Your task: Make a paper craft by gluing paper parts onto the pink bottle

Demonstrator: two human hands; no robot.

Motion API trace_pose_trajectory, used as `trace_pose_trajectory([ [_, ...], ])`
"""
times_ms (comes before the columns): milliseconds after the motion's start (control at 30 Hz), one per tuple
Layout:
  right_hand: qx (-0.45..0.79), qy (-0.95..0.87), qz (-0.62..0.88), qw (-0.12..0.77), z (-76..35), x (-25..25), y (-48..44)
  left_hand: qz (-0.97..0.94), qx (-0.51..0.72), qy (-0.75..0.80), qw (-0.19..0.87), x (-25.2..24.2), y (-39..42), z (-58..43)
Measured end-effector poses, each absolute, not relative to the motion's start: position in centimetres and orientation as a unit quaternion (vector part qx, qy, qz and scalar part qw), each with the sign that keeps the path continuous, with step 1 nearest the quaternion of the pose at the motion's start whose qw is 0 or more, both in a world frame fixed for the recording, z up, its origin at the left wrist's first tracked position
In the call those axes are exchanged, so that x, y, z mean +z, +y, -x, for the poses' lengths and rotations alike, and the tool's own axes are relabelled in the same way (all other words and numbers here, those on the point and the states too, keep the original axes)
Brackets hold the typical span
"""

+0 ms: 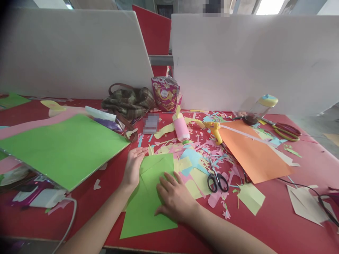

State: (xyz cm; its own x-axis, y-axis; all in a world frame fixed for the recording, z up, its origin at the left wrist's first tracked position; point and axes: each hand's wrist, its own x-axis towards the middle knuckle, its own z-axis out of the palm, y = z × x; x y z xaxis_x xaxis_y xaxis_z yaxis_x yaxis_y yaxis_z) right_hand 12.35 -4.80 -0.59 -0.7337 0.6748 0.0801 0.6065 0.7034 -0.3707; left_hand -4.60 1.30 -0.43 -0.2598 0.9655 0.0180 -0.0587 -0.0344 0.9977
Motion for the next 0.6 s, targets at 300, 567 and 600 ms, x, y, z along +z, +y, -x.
trace_pose_trajectory([
  [300,0.234,-0.892,0.377,0.087,-12.7,-0.3,-5.9,-0.442,0.564,0.554,0.424,-0.2,1.2,4.4],
  [567,0.255,-0.871,0.398,0.134,-12.5,-0.7,-6.1,-0.474,0.527,0.57,0.416,0.1,1.1,4.3],
  [600,0.253,-0.868,0.4,0.149,-12.5,-0.7,-6.1,-0.479,0.521,0.572,0.415,0.2,1.1,4.3],
])
